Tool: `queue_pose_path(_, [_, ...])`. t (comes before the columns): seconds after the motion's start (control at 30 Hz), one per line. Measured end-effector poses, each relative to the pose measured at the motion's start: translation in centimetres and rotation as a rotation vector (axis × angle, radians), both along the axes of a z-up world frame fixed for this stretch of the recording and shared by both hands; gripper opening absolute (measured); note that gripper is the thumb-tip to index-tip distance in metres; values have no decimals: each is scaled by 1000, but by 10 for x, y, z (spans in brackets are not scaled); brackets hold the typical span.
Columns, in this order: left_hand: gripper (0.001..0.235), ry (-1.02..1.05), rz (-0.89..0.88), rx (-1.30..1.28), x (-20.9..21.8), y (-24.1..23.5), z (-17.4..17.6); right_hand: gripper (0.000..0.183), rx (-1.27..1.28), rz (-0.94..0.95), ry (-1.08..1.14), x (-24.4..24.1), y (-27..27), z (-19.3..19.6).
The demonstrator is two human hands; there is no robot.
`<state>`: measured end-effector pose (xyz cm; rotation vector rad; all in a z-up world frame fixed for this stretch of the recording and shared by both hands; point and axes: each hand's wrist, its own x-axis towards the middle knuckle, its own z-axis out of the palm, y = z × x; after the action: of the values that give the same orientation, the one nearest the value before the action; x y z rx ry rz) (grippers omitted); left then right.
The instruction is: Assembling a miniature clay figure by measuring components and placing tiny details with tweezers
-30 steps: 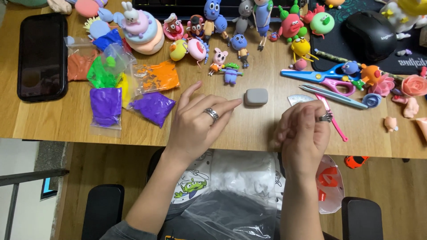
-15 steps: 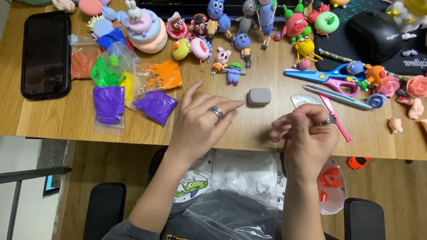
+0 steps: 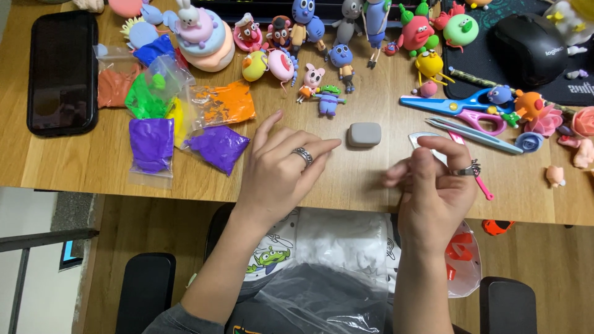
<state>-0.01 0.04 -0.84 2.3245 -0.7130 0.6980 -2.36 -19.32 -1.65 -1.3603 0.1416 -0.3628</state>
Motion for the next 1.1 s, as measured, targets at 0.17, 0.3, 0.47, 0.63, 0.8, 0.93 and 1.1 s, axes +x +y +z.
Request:
queue_pose_path(0.17, [24,49,11,-14,-2,0,4,13,3,9,-34,2,1,0])
queue_pose_path(0.3, [29,65,13,-5,-2,0,4,18,18,46,-93,4,0,-5])
queue_pose_path(0.47, [27,17,5,-26,-2,2,1,15,-12,40,-33,3,1,2])
queue_pose_path(0.63, [27,12,7,-53,-1,2,-1,16,-33,30,-33,5,1,2])
queue_pose_path(0.8, [26,-3,-13,-92,-1,2,-2,19,-53,19,9,6,5,10])
queue_pose_path(0.93, [25,-23,-3,-94,-1,0,-4,19,-59,26,-20,9,2,5])
queue_pose_path(1.1, [25,64,45,-193,0,-2,-9,34,-103,24,-186,11,4,-1])
